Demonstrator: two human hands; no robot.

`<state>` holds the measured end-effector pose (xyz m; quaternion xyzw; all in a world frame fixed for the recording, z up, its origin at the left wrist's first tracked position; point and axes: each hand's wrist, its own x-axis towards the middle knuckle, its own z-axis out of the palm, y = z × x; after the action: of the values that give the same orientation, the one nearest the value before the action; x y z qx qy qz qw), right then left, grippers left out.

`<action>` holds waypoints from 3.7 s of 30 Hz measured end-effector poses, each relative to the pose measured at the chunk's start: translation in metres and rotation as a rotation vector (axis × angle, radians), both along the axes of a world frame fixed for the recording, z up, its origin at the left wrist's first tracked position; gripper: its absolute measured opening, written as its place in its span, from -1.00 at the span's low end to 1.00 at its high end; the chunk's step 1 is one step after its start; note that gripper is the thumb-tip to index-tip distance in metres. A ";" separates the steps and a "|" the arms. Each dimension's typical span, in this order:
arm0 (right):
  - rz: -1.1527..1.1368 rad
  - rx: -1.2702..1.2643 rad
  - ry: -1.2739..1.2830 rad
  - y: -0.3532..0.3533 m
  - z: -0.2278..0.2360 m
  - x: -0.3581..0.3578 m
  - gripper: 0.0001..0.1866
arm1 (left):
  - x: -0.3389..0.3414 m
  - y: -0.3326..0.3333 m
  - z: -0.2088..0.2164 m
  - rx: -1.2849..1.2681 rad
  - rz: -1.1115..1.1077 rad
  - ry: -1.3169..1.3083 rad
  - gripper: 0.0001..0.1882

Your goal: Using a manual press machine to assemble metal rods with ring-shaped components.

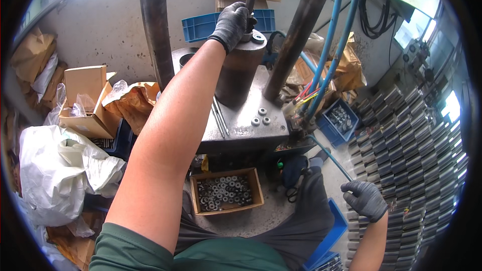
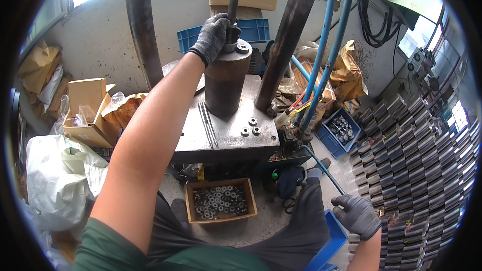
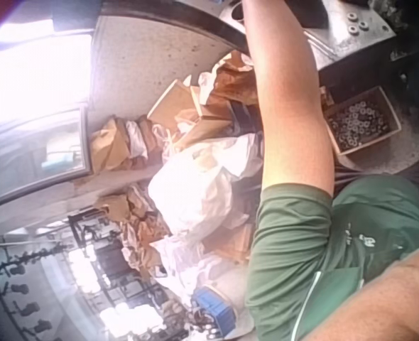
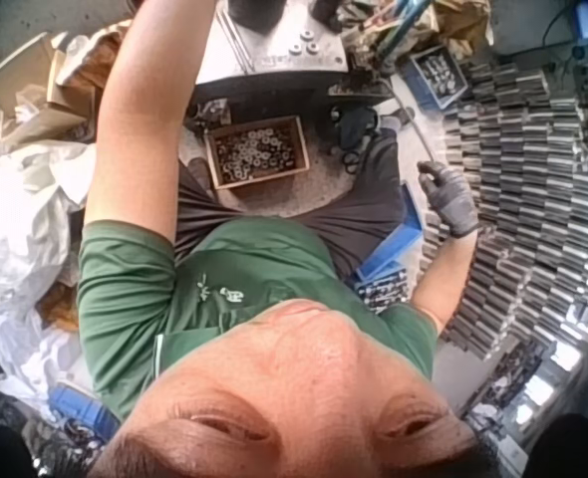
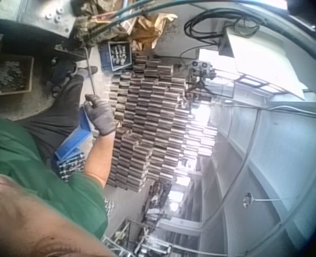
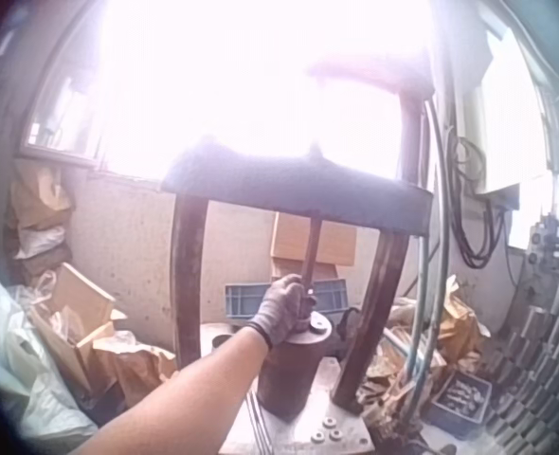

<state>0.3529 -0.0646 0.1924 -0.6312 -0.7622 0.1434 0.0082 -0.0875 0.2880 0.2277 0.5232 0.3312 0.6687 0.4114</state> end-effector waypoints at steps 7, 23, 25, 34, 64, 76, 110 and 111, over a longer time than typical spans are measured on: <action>0.130 -0.021 -0.062 0.002 -0.008 0.015 -0.71 | -0.001 0.001 0.000 0.005 0.005 0.020 -0.74; -0.003 0.083 0.201 0.004 -0.012 0.020 -0.69 | 0.001 -0.002 0.003 -0.065 0.005 -0.018 -0.71; 0.072 -0.094 -0.003 0.005 -0.008 0.019 -0.69 | 0.000 -0.001 0.002 -0.065 -0.004 0.001 -0.71; -0.095 0.483 0.294 0.039 0.013 0.010 -0.83 | 0.003 -0.005 0.005 -0.021 0.008 0.021 -0.72; -0.268 0.753 0.157 0.218 0.090 0.031 -0.69 | 0.004 -0.015 0.003 -0.004 0.273 0.210 -0.69; -0.159 0.752 0.346 0.150 0.062 0.028 -0.83 | 0.001 -0.007 -0.003 0.116 0.534 0.210 -0.79; 0.217 0.495 0.351 0.242 -0.143 -0.224 -0.84 | 0.013 -0.034 0.021 -0.128 0.406 0.764 -0.51; 0.211 0.575 0.550 0.249 -0.131 -0.224 -0.85 | 0.015 -0.034 0.022 -0.137 0.406 0.769 -0.51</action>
<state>0.1290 0.1844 0.0612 -0.4598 -0.8010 0.0881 0.3731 -0.0726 0.2540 0.2494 0.6297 0.6000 0.4692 0.1524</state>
